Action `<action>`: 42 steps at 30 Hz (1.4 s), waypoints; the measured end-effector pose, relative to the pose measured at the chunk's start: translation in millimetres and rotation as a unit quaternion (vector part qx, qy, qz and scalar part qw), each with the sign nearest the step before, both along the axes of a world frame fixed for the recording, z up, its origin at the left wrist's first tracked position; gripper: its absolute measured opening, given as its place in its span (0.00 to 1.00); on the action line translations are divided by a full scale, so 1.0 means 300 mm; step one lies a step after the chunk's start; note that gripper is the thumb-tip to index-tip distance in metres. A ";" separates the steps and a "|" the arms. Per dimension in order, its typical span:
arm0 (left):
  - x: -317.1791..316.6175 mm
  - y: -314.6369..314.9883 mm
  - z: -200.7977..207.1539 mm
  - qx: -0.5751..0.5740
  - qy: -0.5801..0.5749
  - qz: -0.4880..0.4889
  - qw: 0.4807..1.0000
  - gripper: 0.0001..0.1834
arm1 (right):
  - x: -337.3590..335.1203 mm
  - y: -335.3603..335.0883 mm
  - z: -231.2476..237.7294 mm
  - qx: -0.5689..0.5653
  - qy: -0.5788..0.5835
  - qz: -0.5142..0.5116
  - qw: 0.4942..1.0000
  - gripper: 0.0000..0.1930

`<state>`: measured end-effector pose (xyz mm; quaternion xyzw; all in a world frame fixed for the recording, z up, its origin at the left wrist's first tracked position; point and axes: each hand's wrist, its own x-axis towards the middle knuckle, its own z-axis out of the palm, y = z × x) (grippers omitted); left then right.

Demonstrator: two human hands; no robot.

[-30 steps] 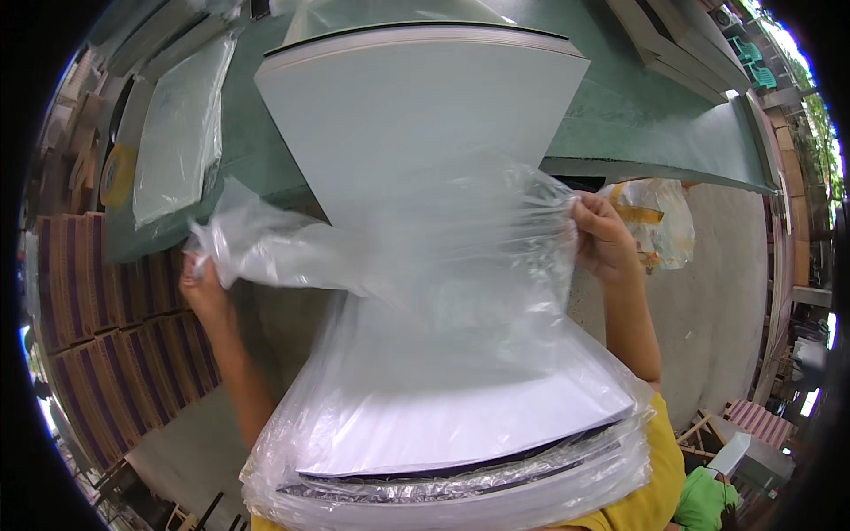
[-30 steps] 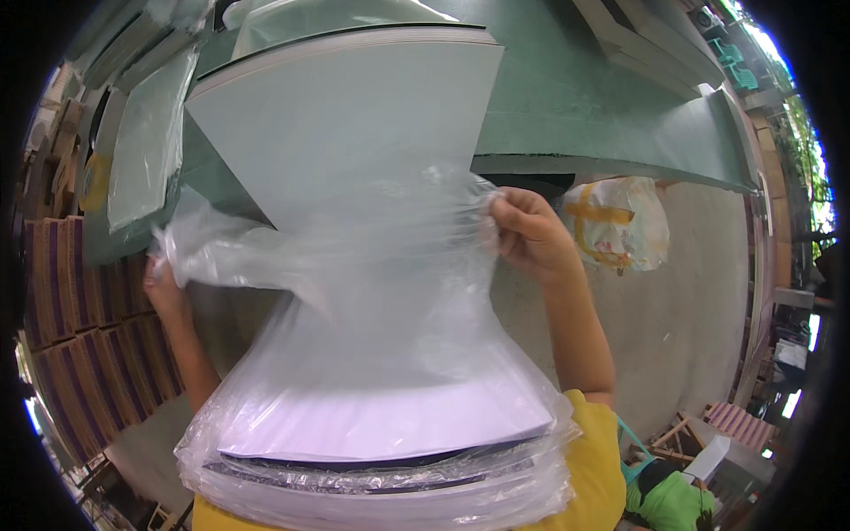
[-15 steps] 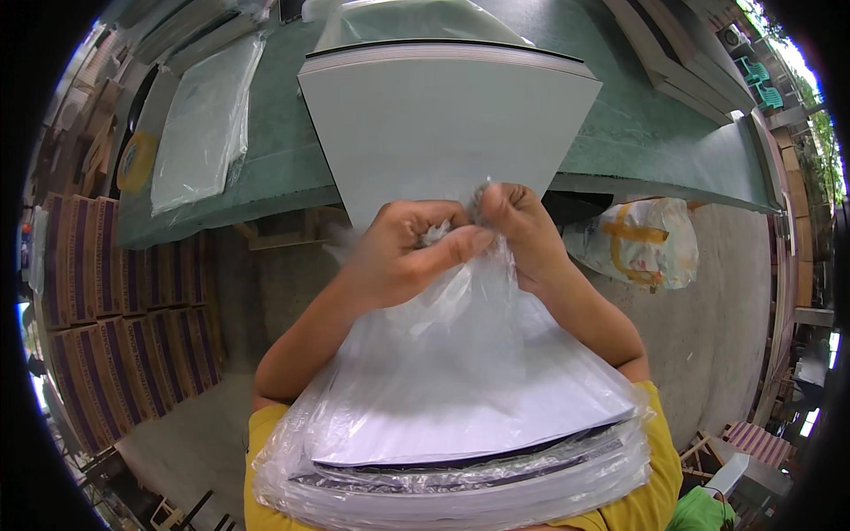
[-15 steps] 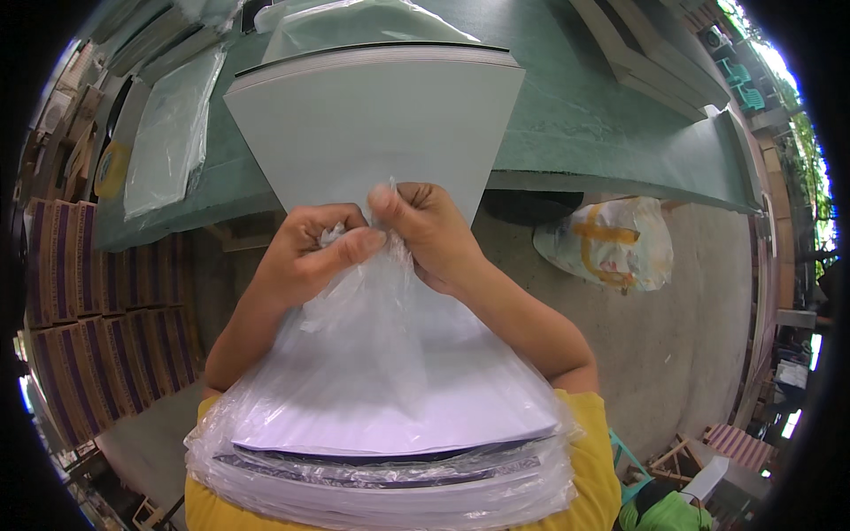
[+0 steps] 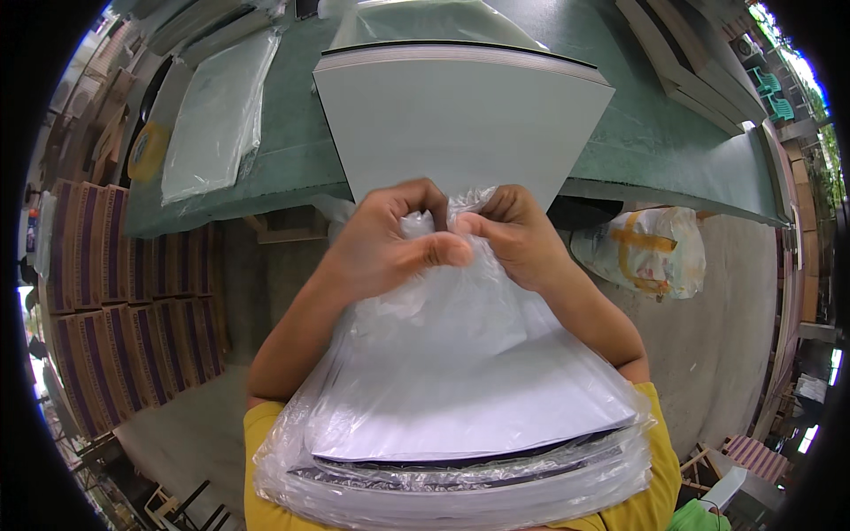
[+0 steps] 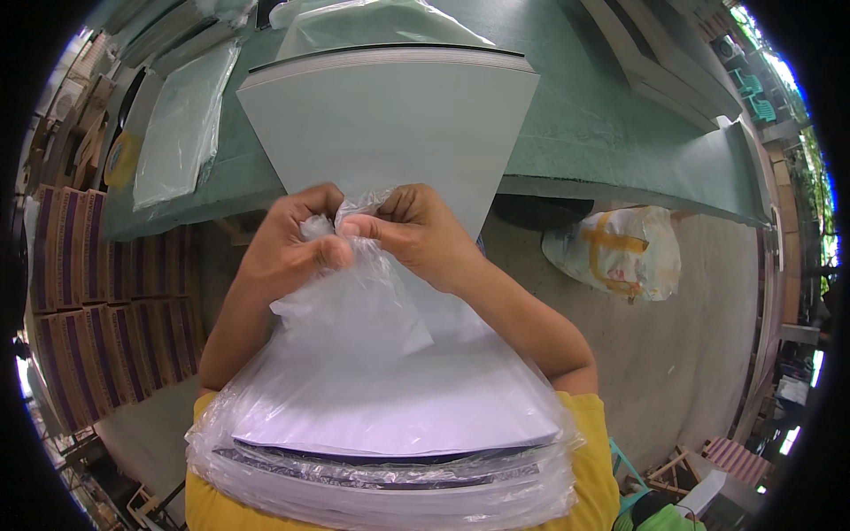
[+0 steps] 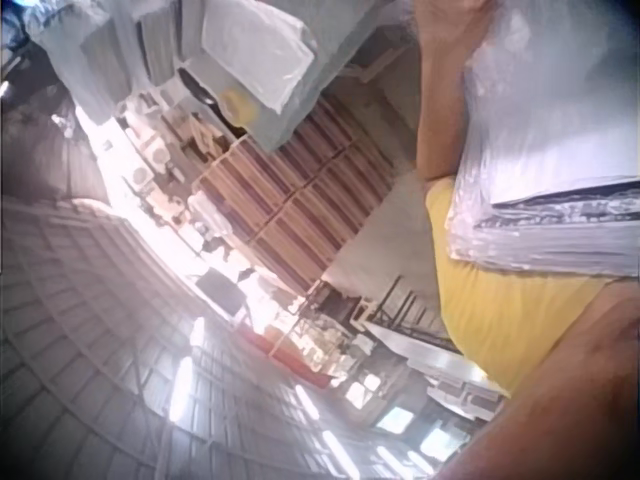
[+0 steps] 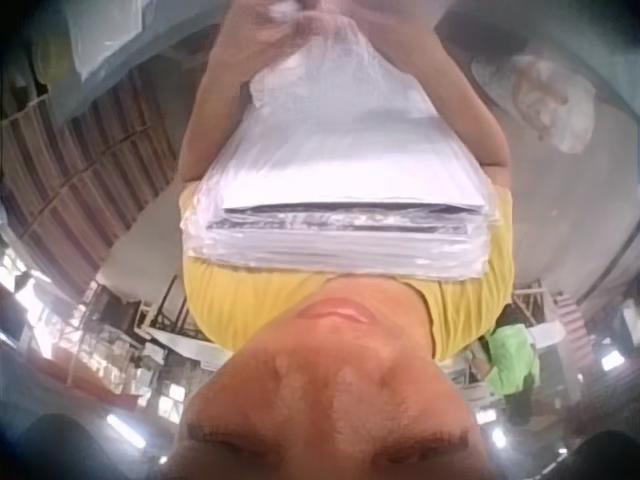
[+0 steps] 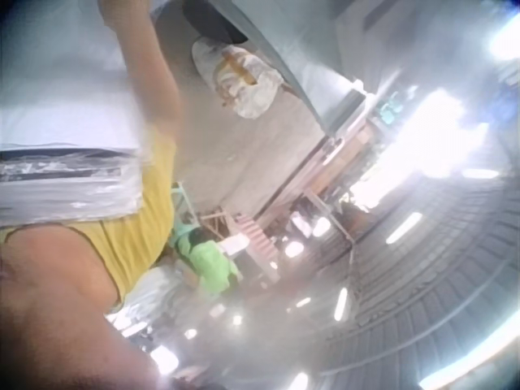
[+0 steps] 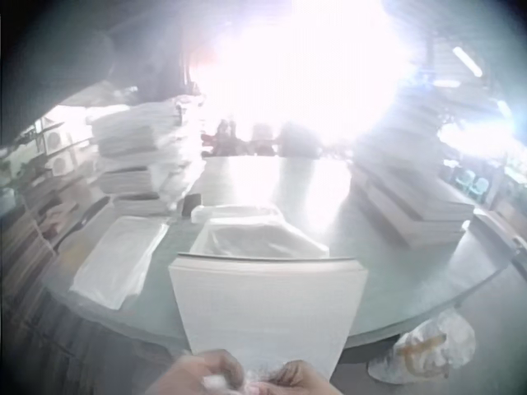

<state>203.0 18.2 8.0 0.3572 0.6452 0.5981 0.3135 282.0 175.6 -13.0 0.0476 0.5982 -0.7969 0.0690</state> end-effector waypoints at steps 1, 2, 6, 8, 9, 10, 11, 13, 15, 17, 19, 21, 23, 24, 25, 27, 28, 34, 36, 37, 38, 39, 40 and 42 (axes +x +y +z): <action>0.006 -0.002 0.000 -0.009 -0.018 -0.019 1.000 0.15 | 0.001 0.004 -0.001 -0.030 0.001 0.005 1.000 0.14; 0.011 -0.005 0.000 -0.017 -0.037 -0.038 0.998 0.15 | 0.002 0.013 -0.003 -0.061 0.002 0.009 0.998 0.14; -0.054 -0.086 -0.080 -0.126 -0.027 -0.015 0.992 0.13 | 0.038 0.054 -0.042 -0.211 0.028 0.047 0.976 0.15; -0.147 -0.226 -0.214 -0.039 -0.048 0.120 0.991 0.11 | 0.079 0.124 -0.064 -0.243 0.045 -0.002 0.969 0.13; -0.209 -0.299 -0.226 -0.116 -0.017 0.222 0.968 0.11 | 0.092 0.145 -0.068 -0.259 0.054 -0.030 0.964 0.13; -0.261 -0.366 -0.223 -0.192 0.017 0.321 0.927 0.10 | 0.089 0.143 -0.057 -0.197 0.050 -0.034 0.979 0.12; -0.281 -0.412 -0.195 -0.133 0.047 0.354 0.925 0.10 | 0.081 0.142 -0.039 -0.132 0.047 -0.040 0.989 0.12; -0.203 -0.320 -0.049 -0.043 0.009 0.290 0.956 0.10 | 0.074 0.115 -0.038 -0.055 0.042 -0.005 0.998 0.11; -0.120 -0.153 0.030 -0.005 0.150 0.046 0.988 0.10 | 0.028 0.059 -0.023 -0.019 0.059 0.074 0.995 0.11; -0.018 -0.033 0.025 -0.046 0.145 -0.001 0.988 0.10 | 0.004 0.032 -0.014 -0.082 0.025 0.068 0.994 0.13; -0.002 -0.010 -0.016 -0.068 0.134 0.027 0.988 0.10 | 0.002 0.028 -0.006 -0.153 0.004 0.020 0.988 0.14; -0.056 -0.084 -0.067 -0.152 0.212 0.092 0.961 0.10 | 0.028 0.080 -0.013 -0.206 0.038 0.015 0.978 0.14; -0.174 -0.239 -0.136 -0.274 0.152 0.202 0.928 0.10 | 0.075 0.157 -0.026 -0.264 0.068 0.014 0.962 0.14; -0.200 -0.290 -0.115 -0.280 0.159 0.271 0.907 0.10 | 0.091 0.186 -0.039 -0.246 0.061 0.011 0.967 0.14; -0.207 -0.292 -0.063 -0.282 0.167 0.334 0.883 0.11 | 0.092 0.178 -0.038 -0.149 0.064 0.008 0.987 0.13; -0.106 -0.179 0.076 -0.050 0.219 0.371 0.901 0.11 | 0.088 0.131 -0.035 0.046 0.057 0.001 0.997 0.10; -0.051 -0.105 0.093 0.001 0.273 0.309 0.911 0.12 | 0.075 0.093 -0.037 0.053 0.127 -0.020 0.990 0.08; 0.100 -0.048 -0.015 -0.170 0.232 -0.131 0.949 0.15 | 0.034 0.068 0.249 0.159 0.384 -0.158 0.896 0.16; 0.100 -0.104 -0.073 -0.031 0.113 0.137 0.984 0.13 | 0.066 0.058 0.183 0.277 0.339 -0.053 0.898 0.18; 0.143 -0.035 0.001 0.059 -0.064 0.292 0.953 0.12 | 0.020 0.066 0.078 0.337 0.325 0.017 0.883 0.18; 0.133 -0.041 -0.027 0.038 -0.068 0.253 0.964 0.12 | 0.022 0.087 0.087 0.147 0.187 -0.005 0.971 0.16; 0.100 -0.072 -0.077 0.019 -0.070 0.216 0.974 0.12 | 0.023 0.106 0.109 -0.055 0.044 -0.028 0.997 0.15; 0.055 -0.095 -0.107 -0.001 -0.069 0.183 0.981 0.13 | 0.019 0.118 0.123 -0.257 -0.097 -0.046 0.960 0.13; -0.034 -0.144 -0.050 -0.061 0.293 0.066 0.952 0.16 | 0.042 0.055 0.095 -0.085 -0.054 0.098 0.990 0.10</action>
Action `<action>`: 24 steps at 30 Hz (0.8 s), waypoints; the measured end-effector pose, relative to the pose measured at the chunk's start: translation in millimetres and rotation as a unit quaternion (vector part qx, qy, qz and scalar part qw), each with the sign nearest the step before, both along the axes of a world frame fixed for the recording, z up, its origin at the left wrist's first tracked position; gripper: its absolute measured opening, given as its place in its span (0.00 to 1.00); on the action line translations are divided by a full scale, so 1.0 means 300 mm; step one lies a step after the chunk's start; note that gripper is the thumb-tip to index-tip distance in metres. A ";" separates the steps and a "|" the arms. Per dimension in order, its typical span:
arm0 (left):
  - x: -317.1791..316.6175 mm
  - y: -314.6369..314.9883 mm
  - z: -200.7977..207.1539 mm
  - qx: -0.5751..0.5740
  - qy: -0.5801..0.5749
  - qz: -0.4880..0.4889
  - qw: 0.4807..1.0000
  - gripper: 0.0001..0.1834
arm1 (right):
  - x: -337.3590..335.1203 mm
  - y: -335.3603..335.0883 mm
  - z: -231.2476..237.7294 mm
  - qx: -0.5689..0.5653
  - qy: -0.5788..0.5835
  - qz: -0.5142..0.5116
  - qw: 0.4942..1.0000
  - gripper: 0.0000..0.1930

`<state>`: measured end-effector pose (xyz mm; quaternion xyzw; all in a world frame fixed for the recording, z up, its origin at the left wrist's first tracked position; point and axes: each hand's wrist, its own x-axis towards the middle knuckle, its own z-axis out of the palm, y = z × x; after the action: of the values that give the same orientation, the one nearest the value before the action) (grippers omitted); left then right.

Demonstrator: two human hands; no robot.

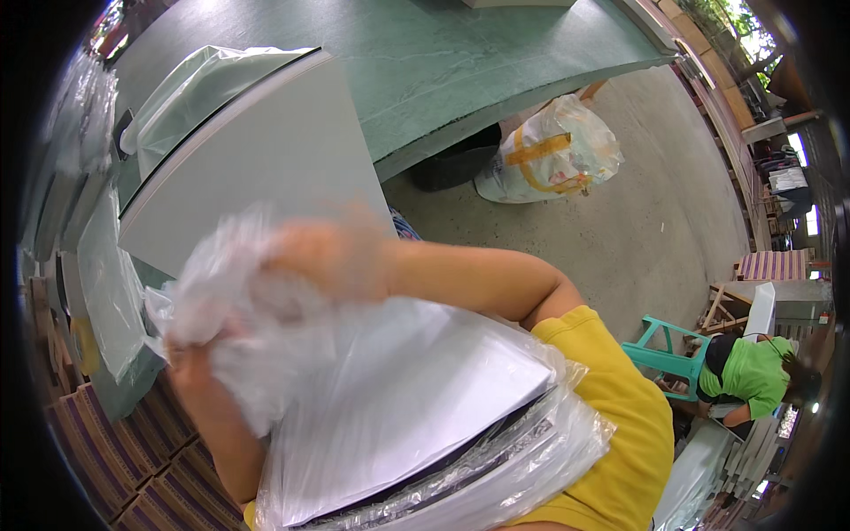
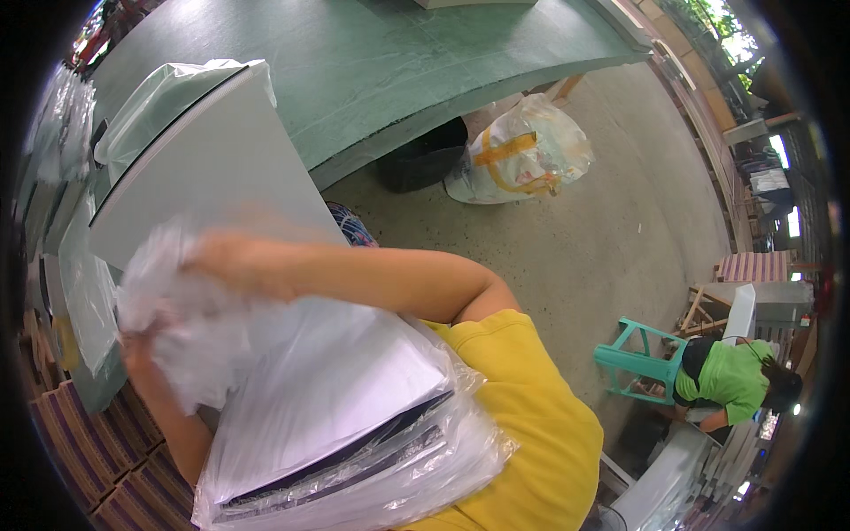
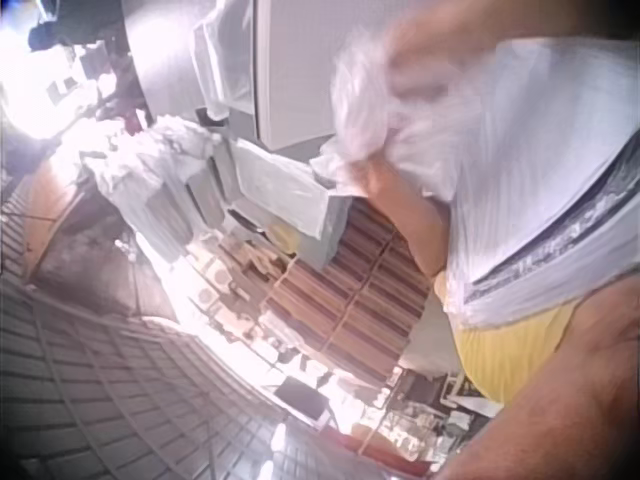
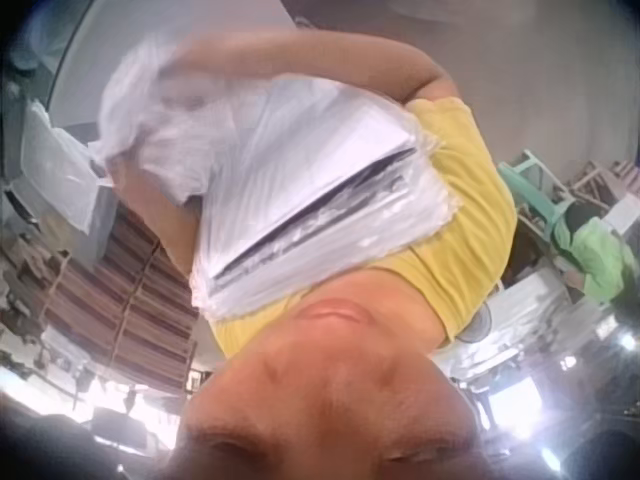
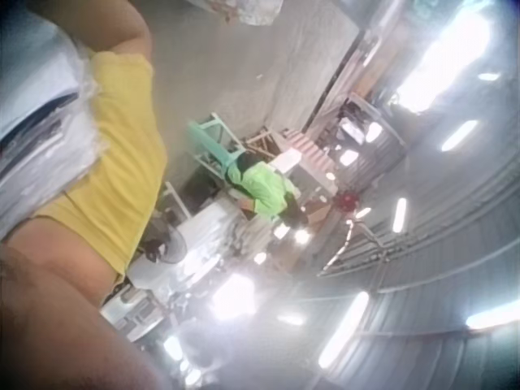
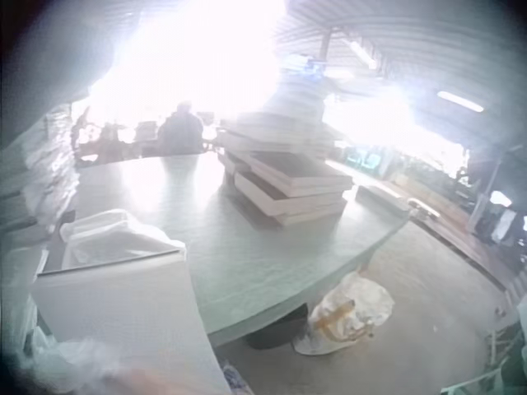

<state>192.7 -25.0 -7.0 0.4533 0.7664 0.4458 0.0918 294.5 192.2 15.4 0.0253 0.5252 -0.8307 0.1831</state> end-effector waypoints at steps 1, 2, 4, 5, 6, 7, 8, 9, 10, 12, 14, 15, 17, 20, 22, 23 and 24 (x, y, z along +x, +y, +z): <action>-0.020 -0.033 0.008 -0.030 0.069 -0.025 0.997 0.17 | 0.009 -0.030 -0.008 0.080 0.037 0.077 0.993 0.10; -0.062 -0.033 -0.005 -0.044 0.138 -0.066 0.987 0.17 | 0.015 -0.015 -0.009 0.051 0.059 0.056 0.995 0.12; -0.081 -0.095 -0.052 -0.023 0.069 -0.064 0.995 0.17 | 0.018 0.024 0.035 -0.016 0.108 0.037 0.993 0.15; -0.067 -0.148 -0.065 -0.017 0.035 -0.050 0.998 0.17 | 0.013 0.038 0.067 -0.054 0.134 0.040 0.989 0.17; -0.078 -0.163 -0.087 -0.002 0.001 -0.052 0.999 0.17 | 0.009 0.063 0.096 -0.083 0.158 0.027 0.984 0.20; -0.090 -0.169 -0.105 0.013 -0.033 -0.055 0.998 0.17 | 0.006 0.081 0.112 -0.111 0.183 0.015 0.977 0.22; -0.091 -0.158 -0.092 0.044 -0.110 -0.114 0.986 0.17 | 0.006 0.084 0.103 -0.050 0.171 0.104 0.978 0.23; -0.094 -0.143 -0.076 0.070 -0.190 -0.171 0.964 0.16 | 0.011 0.087 0.100 0.017 0.170 0.193 0.966 0.25; -0.070 -0.111 0.019 0.114 -0.307 -0.261 0.908 0.16 | 0.010 0.067 0.118 0.198 0.179 0.321 0.909 0.25; -0.067 -0.018 0.129 0.083 -0.423 -0.415 0.802 0.15 | 0.030 0.060 0.052 0.455 0.198 0.415 0.762 0.26; -0.046 -0.026 0.173 -0.173 -0.294 -0.451 0.825 0.17 | 0.031 0.083 -0.042 0.567 0.179 0.467 0.655 0.24; -0.056 -0.011 0.159 -0.339 -0.147 -0.434 0.822 0.21 | 0.027 0.128 -0.054 0.605 0.123 0.508 0.600 0.22; 0.083 0.064 0.102 -0.435 0.131 -0.194 0.870 0.20 | 0.036 0.151 -0.090 0.622 0.146 0.448 0.625 0.18; -0.017 -0.006 -0.055 -0.345 0.263 -0.117 0.893 0.20 | 0.093 0.055 -0.007 0.534 0.321 0.269 0.735 0.11; -0.048 -0.054 -0.043 -0.281 0.284 -0.038 0.916 0.16 | 0.104 0.005 0.131 0.342 0.441 0.362 0.747 0.11; -0.074 -0.026 -0.045 -0.232 0.271 -0.028 0.934 0.13 | 0.093 0.018 0.140 0.347 0.402 0.393 0.751 0.13; -0.077 -0.038 -0.009 -0.308 0.293 -0.025 0.905 0.10 | 0.084 0.038 0.140 0.340 0.374 0.428 0.749 0.16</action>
<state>169.6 -36.3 -9.6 0.5319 0.8462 0.0319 0.0090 319.7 203.7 57.3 -0.4542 0.7555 -0.3743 0.2878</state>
